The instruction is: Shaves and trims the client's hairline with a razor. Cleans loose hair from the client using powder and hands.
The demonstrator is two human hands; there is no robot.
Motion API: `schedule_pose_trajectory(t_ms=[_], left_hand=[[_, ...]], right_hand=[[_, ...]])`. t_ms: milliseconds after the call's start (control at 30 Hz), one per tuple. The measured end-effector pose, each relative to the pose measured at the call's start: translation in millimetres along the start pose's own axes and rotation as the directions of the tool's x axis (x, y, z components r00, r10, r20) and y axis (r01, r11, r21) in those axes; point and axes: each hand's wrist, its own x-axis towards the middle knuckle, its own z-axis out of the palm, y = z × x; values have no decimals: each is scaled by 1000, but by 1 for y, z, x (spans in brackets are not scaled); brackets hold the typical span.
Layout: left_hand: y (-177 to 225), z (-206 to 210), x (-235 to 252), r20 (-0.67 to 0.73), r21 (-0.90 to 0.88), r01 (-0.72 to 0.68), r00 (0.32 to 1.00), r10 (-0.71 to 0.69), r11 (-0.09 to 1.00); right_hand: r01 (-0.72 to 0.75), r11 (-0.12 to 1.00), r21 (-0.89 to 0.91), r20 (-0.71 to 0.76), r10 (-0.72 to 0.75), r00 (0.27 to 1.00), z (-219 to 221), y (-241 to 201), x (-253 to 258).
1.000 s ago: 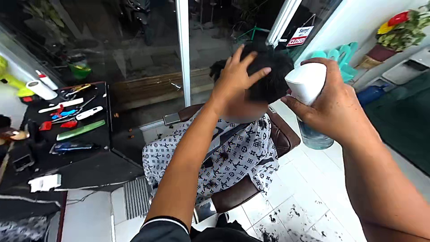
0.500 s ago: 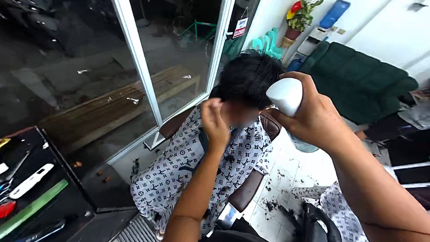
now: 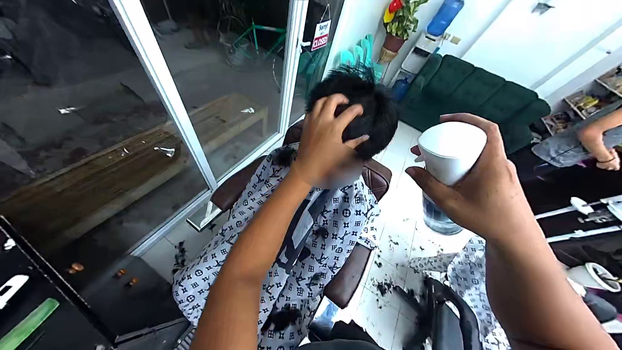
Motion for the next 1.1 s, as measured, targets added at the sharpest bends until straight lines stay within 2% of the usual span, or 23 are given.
schedule_pose_trajectory(t_ms=[67, 133, 167, 233, 267, 300, 333, 367, 400, 433, 467, 500, 533, 567, 600, 633, 667, 733, 800, 933, 1033, 1100], left_hand=[[-6, -5, -30, -160, -159, 15, 986, -41, 987], [-9, -7, -63, -163, -416, 122, 965, -206, 901], [-6, -10, -79, -123, -561, 188, 944, -305, 806], [3, -24, -108, 15, -787, 325, 860, -510, 524], [6, -33, -116, 32, -841, 341, 806, -591, 420], [9, -42, -116, -25, -873, 301, 757, -653, 383], [15, -51, -106, -138, -878, 221, 731, -668, 424], [27, -58, -89, -263, -836, 136, 751, -605, 531], [44, -58, -68, -355, -751, 38, 818, -452, 659], [59, -51, -42, -369, -625, -70, 904, -215, 777], [69, -40, -16, -259, -461, -133, 966, 10, 877], [73, -27, 7, -18, -253, -130, 991, 129, 959], [70, -15, 27, 272, -61, -92, 957, 105, 994], [60, -5, 45, 459, 84, -39, 888, -4, 996], [46, 1, 57, 504, 178, 30, 856, -118, 984], [34, 1, 60, 486, 227, 119, 846, -218, 967], [29, -1, 53, 443, 245, 165, 857, -262, 955], [26, -1, 31, 332, 210, 118, 925, -184, 971], [8, -3, 16, 159, 64, 108, 980, -117, 992], [5, -18, -21, -51, -79, -30, 998, 26, 996], [-9, -35, -65, -64, -332, 88, 991, -116, 939], [-22, -42, -98, -60, -536, 218, 954, -295, 816]], right_hand=[[37, 999, 37, -1, -37, 999, 5, -1, 8], [52, 996, 73, 23, -54, 998, 13, -1, 16], [53, 995, 87, 41, -57, 998, 18, 0, 20], [39, 995, 93, 85, -47, 995, 20, 1, 23], [33, 995, 99, 96, -43, 994, 17, 4, 20], [29, 994, 108, 90, -39, 995, 12, 7, 16], [26, 992, 122, 71, -35, 997, 8, 10, 11], [18, 990, 138, 47, -25, 999, 5, 14, 7], [8, 988, 153, 23, -12, 1000, 3, 18, 4], [2, 987, 163, -4, -2, 1000, 1, 21, 2], [-7, 986, 164, -22, 11, 1000, -1, 22, 1], [-17, 987, 161, -33, 22, 999, -2, 23, -1], [-22, 986, 163, -37, 29, 999, -2, 22, -3], [-33, 985, 167, -39, 40, 998, -3, 21, -5], [-40, 985, 170, -31, 46, 998, -3, 20, -9], [-49, 984, 173, -21, 54, 998, -3, 20, -13], [-58, 984, 169, -14, 61, 998, -3, 19, -18], [-67, 987, 147, -4, 68, 998, -3, 21, -21], [-79, 987, 141, 10, 78, 997, 1, 19, -25], [-31, 987, 155, -1, 31, 1000, 8, 8, -20], [18, 983, 184, -2, -18, 1000, 13, -1, -12], [56, 981, 187, 14, -60, 998, 19, -5, -3]])
